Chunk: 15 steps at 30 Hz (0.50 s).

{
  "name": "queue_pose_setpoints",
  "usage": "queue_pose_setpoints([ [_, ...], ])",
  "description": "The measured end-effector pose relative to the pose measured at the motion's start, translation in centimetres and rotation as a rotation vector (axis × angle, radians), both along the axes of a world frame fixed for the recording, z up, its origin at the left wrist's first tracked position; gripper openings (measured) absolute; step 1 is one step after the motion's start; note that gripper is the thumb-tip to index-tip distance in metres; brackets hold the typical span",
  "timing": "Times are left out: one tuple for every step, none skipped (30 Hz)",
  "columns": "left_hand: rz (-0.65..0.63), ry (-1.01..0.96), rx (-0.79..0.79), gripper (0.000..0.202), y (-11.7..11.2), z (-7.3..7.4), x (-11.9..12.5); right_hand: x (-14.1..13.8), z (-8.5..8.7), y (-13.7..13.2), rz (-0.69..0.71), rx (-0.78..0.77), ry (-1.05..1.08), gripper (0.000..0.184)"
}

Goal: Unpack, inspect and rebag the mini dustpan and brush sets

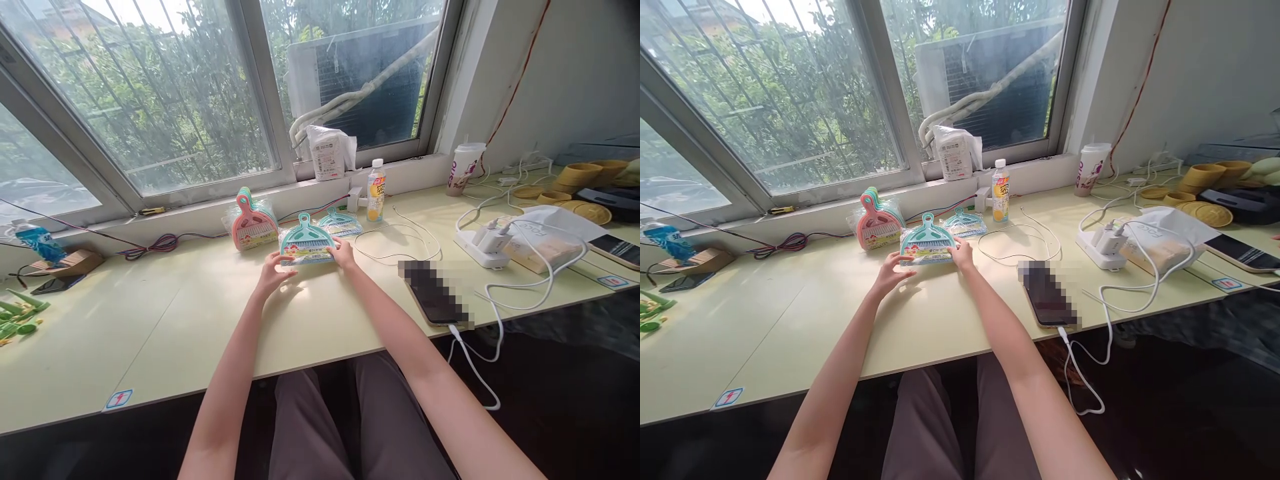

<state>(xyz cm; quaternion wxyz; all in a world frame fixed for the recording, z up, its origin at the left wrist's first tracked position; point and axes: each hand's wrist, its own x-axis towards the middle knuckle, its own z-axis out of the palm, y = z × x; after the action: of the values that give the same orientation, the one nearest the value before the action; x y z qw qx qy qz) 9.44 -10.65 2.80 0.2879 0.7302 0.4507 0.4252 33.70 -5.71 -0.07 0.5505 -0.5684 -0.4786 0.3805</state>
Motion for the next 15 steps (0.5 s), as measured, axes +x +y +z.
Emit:
queue_pose_setpoints([
  [-0.006, 0.031, 0.031, 0.052, 0.0, -0.2, 0.1, 0.0, 0.0, -0.1, -0.005, 0.001, -0.001, 0.048],
  [-0.020, 0.052, 0.051, 0.059, 0.1, -0.4, 0.1, -0.1, 0.0, -0.1, -0.011, 0.000, -0.001, 0.048],
  [-0.030, 0.061, 0.067, 0.065, 0.1, -0.6, 0.2, -0.1, 0.1, -0.2, -0.016, -0.003, 0.002, 0.048],
  [-0.029, 0.058, 0.083, 0.065, 0.2, -0.7, 0.2, -0.1, 0.1, -0.2, -0.018, -0.006, 0.008, 0.047],
  [-0.014, 0.039, 0.098, 0.060, 0.3, -0.7, 0.3, -0.1, 0.0, -0.2, -0.017, -0.006, 0.018, 0.047],
  [0.011, 0.001, 0.106, 0.050, 0.4, -0.8, 0.3, -0.1, 0.0, -0.2, -0.012, -0.002, 0.031, 0.047],
  [0.044, -0.055, 0.105, 0.040, 0.5, -0.8, 0.4, -0.2, 0.0, -0.1, -0.005, 0.003, 0.046, 0.046],
  [0.082, -0.118, 0.098, 0.035, 0.7, -0.8, 0.4, -0.3, 0.0, -0.1, 0.003, 0.009, 0.061, 0.046],
  [0.119, -0.178, 0.087, 0.035, 0.8, -0.8, 0.4, -0.4, -0.1, 0.0, 0.012, 0.014, 0.075, 0.046],
  [0.150, -0.229, 0.077, 0.035, 1.0, -0.8, 0.4, -0.5, -0.1, 0.0, 0.023, 0.018, 0.089, 0.047],
  [0.175, -0.262, 0.072, 0.035, 1.1, -0.8, 0.3, -0.7, -0.1, 0.0, 0.034, 0.024, 0.102, 0.047],
  [0.201, -0.277, 0.071, 0.033, 1.1, -0.8, 0.3, -0.8, -0.2, 0.0, 0.049, 0.030, 0.116, 0.048],
  [0.229, -0.280, 0.072, 0.033, 1.2, -0.9, 0.3, -1.0, -0.2, 0.0, 0.065, 0.038, 0.133, 0.048],
  [0.258, -0.277, 0.070, 0.039, 1.2, -0.9, 0.3, -1.1, -0.1, -0.1, 0.084, 0.046, 0.152, 0.048],
  [0.288, -0.273, 0.065, 0.050, 1.2, -1.0, 0.3, -1.1, -0.1, -0.2, 0.107, 0.053, 0.174, 0.048],
])
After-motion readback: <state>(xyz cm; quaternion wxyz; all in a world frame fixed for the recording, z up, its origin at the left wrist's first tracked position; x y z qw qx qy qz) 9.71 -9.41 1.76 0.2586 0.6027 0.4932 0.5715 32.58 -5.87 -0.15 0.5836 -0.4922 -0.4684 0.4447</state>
